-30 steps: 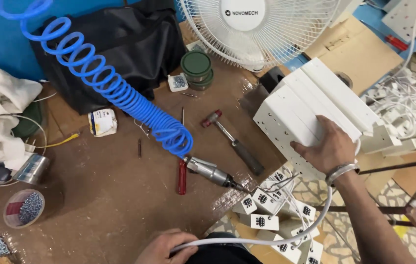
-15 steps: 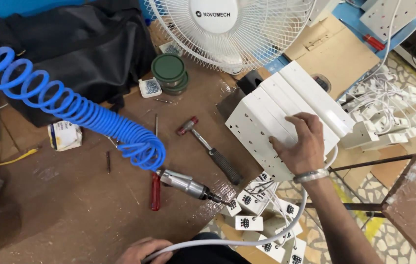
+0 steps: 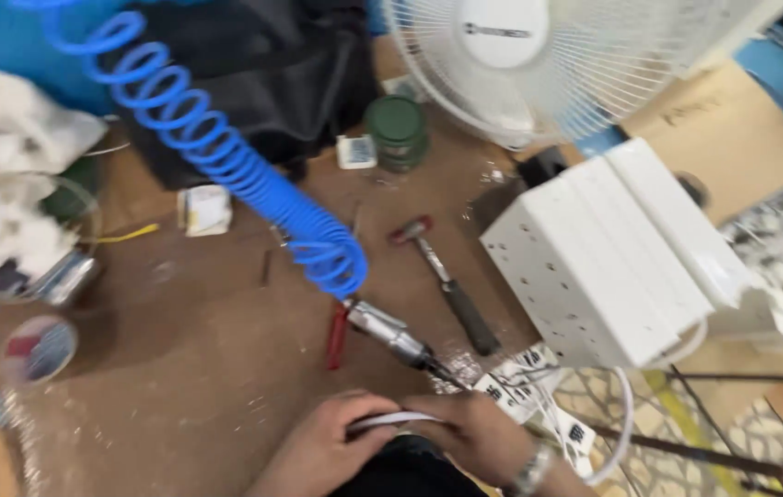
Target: Assembling white metal electrical enclosures using various hand and power tools at a workbench.
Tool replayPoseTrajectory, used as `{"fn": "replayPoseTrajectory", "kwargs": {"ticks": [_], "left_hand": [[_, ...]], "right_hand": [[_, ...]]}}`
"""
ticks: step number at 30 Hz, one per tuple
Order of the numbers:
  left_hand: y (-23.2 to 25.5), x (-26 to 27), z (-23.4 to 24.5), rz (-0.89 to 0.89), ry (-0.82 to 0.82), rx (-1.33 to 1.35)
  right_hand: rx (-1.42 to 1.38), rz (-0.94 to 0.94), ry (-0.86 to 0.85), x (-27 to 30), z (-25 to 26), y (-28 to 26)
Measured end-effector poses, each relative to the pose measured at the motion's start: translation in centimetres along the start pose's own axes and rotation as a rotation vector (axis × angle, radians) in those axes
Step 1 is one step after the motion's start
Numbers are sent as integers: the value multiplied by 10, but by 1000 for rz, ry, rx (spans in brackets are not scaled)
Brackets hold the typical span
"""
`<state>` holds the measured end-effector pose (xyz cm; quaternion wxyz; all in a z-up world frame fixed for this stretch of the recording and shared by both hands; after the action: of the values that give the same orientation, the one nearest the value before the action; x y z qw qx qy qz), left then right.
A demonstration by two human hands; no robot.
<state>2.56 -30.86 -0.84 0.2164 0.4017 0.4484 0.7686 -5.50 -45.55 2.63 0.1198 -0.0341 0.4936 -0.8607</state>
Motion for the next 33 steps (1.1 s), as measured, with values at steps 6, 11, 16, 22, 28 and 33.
{"fn": "replayPoseTrajectory", "kwargs": {"ticks": [6, 11, 16, 22, 28, 33], "left_hand": [[-40, 14, 10, 194, 40, -78], [-68, 40, 34, 255, 162, -109], [-82, 59, 42, 246, 244, -137], [-109, 87, 56, 341, 367, -111], [-135, 106, 70, 314, 479, -125], [-140, 124, 87, 339, 474, -141]], "right_hand": [[-58, -415, -265, 121, -14, 184], [383, -413, -248, 92, 0, 199], [648, -559, 30, -26, 44, 104], [685, -598, -1, -62, -8, 119], [709, -271, 272, -88, -53, 150], [705, -215, 324, -121, -63, 128]]}}
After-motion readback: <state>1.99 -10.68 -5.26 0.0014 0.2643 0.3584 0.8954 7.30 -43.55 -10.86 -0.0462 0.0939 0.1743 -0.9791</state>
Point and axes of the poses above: each hand's wrist, its own x-axis away from the middle knuckle, its own z-axis out of the back of the hand, y = z × x, the point moved 8 cm from there along -x, towards the middle knuckle, and after that the axes turned 12 degrees about z, right-handed, at the moved point
